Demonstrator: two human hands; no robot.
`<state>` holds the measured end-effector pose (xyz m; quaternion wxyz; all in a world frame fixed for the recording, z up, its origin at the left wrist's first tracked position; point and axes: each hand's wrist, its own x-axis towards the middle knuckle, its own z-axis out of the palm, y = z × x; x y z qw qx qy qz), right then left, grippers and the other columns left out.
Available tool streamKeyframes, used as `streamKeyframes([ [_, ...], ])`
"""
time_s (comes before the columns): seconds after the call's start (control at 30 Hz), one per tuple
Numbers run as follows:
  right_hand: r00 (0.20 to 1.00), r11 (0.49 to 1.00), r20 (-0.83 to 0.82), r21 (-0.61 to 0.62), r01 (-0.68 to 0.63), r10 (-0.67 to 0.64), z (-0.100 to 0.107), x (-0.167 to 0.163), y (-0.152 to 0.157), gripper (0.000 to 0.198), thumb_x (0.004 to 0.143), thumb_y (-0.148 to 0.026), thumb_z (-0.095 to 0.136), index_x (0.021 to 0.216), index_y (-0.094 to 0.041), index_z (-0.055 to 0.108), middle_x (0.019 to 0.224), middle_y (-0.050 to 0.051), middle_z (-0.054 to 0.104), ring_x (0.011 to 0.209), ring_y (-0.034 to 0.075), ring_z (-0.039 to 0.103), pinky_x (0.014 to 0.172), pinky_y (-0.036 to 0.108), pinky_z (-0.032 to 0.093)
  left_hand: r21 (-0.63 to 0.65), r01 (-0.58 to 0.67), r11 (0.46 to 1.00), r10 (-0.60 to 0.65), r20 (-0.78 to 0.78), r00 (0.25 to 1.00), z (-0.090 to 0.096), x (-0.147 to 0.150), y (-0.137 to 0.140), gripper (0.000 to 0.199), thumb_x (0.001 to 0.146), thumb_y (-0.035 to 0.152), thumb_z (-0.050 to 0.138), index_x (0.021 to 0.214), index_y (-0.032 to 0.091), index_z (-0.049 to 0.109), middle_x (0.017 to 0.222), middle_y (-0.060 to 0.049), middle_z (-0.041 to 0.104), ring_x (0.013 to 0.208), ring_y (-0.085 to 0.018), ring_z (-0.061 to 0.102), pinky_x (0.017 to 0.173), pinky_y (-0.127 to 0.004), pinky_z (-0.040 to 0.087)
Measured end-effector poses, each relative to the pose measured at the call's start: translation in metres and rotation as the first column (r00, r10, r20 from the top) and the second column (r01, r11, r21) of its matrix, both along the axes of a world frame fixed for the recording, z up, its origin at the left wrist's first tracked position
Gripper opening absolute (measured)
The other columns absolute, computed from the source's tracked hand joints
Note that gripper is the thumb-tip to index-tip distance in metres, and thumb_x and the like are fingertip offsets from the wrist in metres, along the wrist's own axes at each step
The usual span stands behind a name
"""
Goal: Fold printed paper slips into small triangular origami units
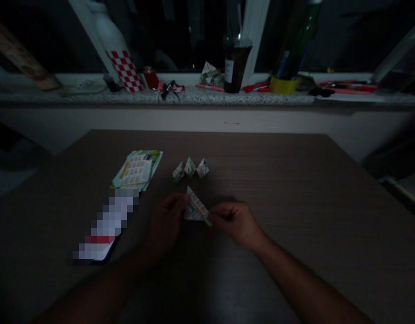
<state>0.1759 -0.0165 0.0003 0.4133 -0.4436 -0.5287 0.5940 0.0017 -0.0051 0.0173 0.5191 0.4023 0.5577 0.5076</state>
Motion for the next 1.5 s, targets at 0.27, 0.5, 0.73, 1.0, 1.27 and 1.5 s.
streamKeyframes([
  [0.27,0.995,0.998,-0.09,0.051,-0.026,0.03,0.0,0.006,-0.001,0.035,0.073,-0.026,0.075,0.106,-0.017,0.066,0.072,0.003,0.074,0.061,0.013,0.069,0.055,0.022,0.053,-0.002,-0.011,1.0,0.011,-0.026,1.0,0.002,-0.003,0.001,0.021,0.072,0.034,0.067,0.069,0.014,0.066,0.059,0.002,0.059,0.055,-0.01,0.051,0.051,-0.02,0.04],
  [0.5,1.0,0.979,0.024,0.203,-0.011,0.006,0.002,0.008,-0.004,0.018,0.074,-0.027,0.074,0.089,-0.017,0.072,0.08,0.007,0.076,0.069,0.016,0.07,0.062,0.026,0.056,-0.02,0.006,1.0,-0.006,-0.008,1.0,-0.007,-0.006,0.005,0.021,0.07,0.034,0.069,0.063,0.015,0.064,0.057,0.003,0.059,0.052,-0.01,0.051,0.052,-0.021,0.041],
  [0.73,0.997,0.996,-0.08,0.079,0.027,-0.021,0.002,0.015,0.002,0.019,0.071,-0.029,0.077,0.087,-0.019,0.076,0.078,0.005,0.076,0.069,0.017,0.069,0.066,0.028,0.056,0.02,0.176,0.984,-0.177,0.153,0.972,-0.014,-0.014,0.008,0.021,0.077,0.034,0.06,0.065,0.017,0.054,0.054,0.004,0.051,0.049,-0.01,0.048,0.05,-0.022,0.039],
  [1.0,0.915,0.979,-0.398,-0.205,-0.019,-0.066,0.003,0.018,0.004,0.019,0.065,-0.026,0.082,0.082,-0.019,0.077,0.076,0.003,0.074,0.062,0.012,0.066,0.062,0.023,0.056,0.447,0.551,0.705,-0.156,-0.66,0.734,0.009,-0.03,0.004,0.041,0.073,0.02,0.066,0.113,0.02,0.061,0.124,-0.009,0.058,0.117,-0.025,0.05,0.102,-0.039,0.036],
  [1.27,0.902,0.957,-0.431,-0.267,-0.116,-0.011,0.001,0.014,0.004,0.017,0.072,-0.03,0.077,0.078,-0.014,0.075,0.068,0.005,0.073,0.059,0.012,0.067,0.06,0.023,0.057,0.096,0.695,0.713,-0.495,-0.633,0.595,0.006,-0.018,0.001,0.028,0.091,0.036,0.05,0.096,0.021,0.073,0.081,-0.002,0.073,0.072,-0.016,0.063,0.067,-0.025,0.042],
  [1.5,0.925,0.974,-0.38,-0.2,-0.111,0.027,-0.001,0.015,0.004,0.02,0.075,-0.034,0.074,0.074,-0.014,0.075,0.065,0.005,0.072,0.055,0.012,0.066,0.056,0.021,0.054,-0.069,0.613,0.787,-0.609,-0.251,0.752,0.002,-0.015,-0.001,0.032,0.084,0.042,0.059,0.09,0.014,0.073,0.071,-0.003,0.071,0.061,-0.012,0.059,0.055,-0.02,0.04],
])
